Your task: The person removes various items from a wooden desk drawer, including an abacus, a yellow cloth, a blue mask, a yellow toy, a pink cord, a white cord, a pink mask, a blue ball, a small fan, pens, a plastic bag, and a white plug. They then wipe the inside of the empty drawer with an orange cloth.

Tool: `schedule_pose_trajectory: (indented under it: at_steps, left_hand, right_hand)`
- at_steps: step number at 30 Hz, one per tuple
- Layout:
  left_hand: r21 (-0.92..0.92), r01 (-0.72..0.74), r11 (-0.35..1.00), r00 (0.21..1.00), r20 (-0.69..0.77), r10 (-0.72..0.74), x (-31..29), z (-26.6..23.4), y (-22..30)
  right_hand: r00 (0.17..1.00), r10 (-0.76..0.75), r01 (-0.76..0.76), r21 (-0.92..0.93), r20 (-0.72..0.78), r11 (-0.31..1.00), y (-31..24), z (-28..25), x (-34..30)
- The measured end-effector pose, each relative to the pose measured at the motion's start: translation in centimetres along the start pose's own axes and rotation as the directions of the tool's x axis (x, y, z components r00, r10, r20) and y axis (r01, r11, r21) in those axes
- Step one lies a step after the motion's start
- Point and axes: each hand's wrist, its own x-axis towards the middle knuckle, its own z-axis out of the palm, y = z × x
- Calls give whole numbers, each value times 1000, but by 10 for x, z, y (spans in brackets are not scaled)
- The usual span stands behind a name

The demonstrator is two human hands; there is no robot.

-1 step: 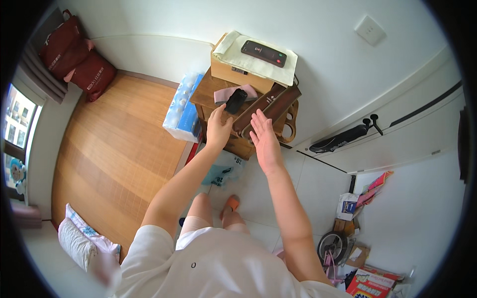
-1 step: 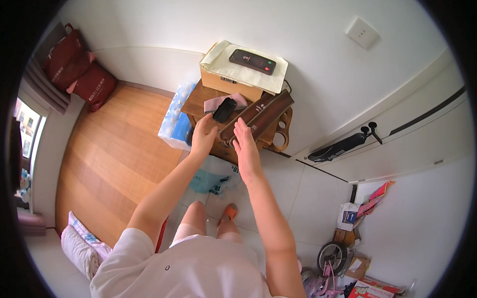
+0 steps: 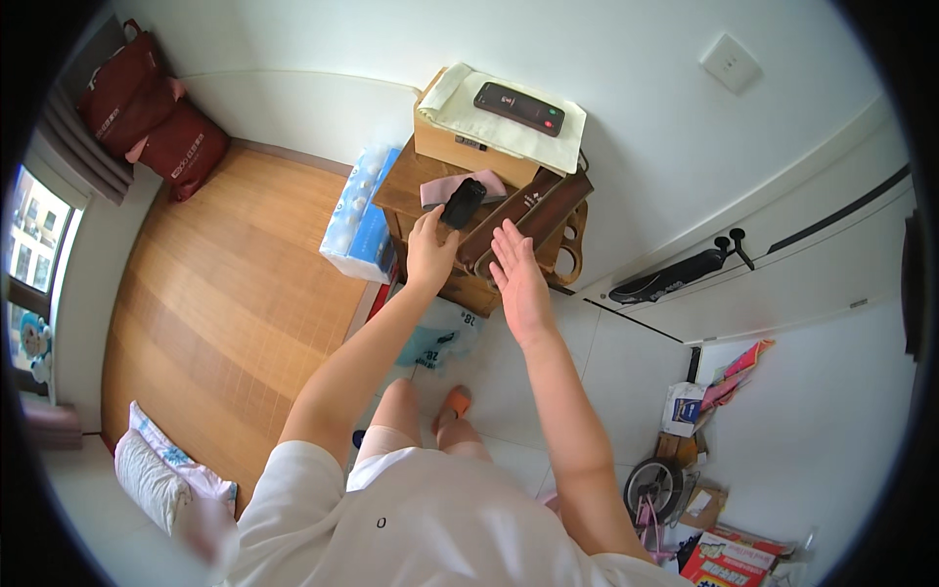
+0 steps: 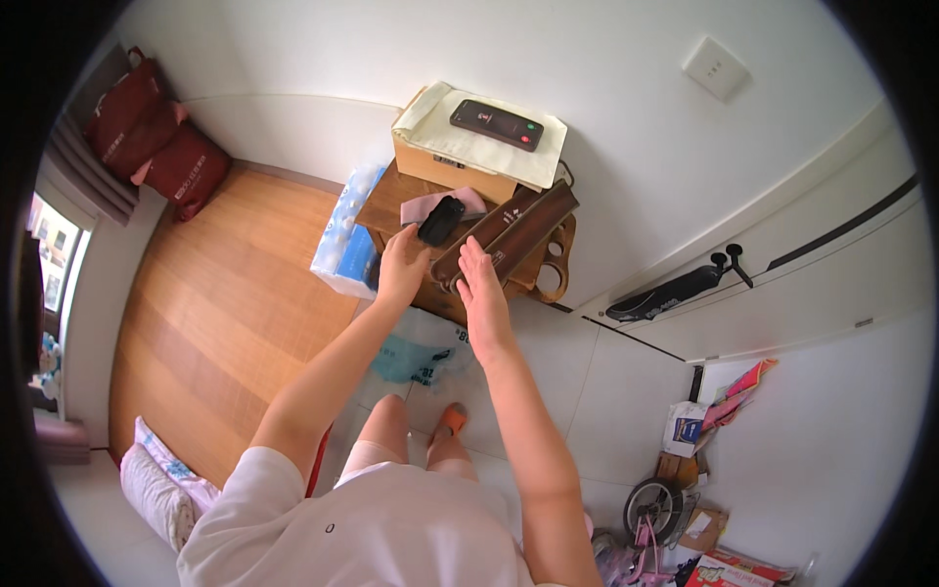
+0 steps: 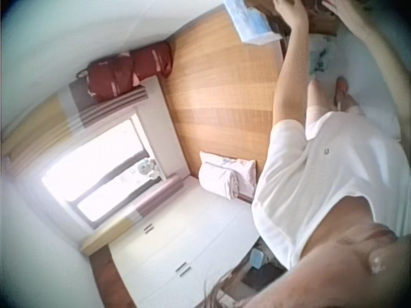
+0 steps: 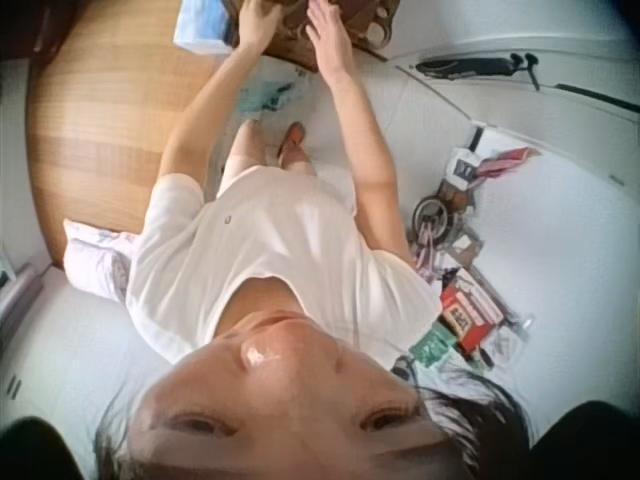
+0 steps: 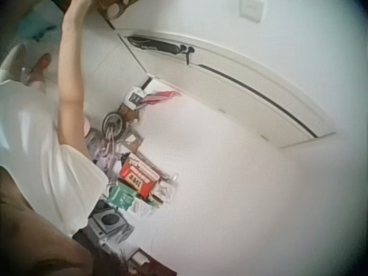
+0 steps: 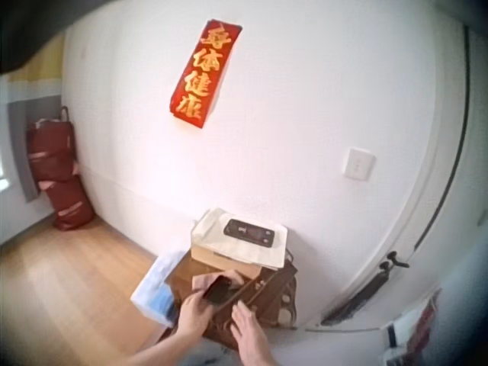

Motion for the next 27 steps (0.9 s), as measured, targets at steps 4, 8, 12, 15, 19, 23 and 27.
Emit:
schedule_pose_trajectory:
  at_steps: [4,8,12,15,19,23,27]
  left_hand:
    - [368,60,928,997,30,-76,32,25,-11]
    - [483,10,876,988,130,-83,50,32,-16]
    - [526,-95,845,978,206,-18,54,32,-26]
    - [395,-60,917,992,129,9,58,24,-31]
    - [138,-123,983,991,74,114,54,-10,-17]
    - [-137,-151,979,946,268,184,62,-79,61]
    - [-327,-195,925,869,380,317,82,-131,150]
  right_hand:
    - [998,58,-58,-13,-29,998,1,-9,16]
    - [996,53,-56,-42,-76,998,-2,-18,25]
    - [992,62,-68,-45,-109,997,4,-18,33]
    - [991,69,-72,-22,-111,997,7,-3,46]
    - [989,9,-31,-147,-147,989,-6,12,51]
    - [974,-199,166,-262,-105,951,-55,16,59]
    - [931,-347,366,-292,114,884,-139,34,58]
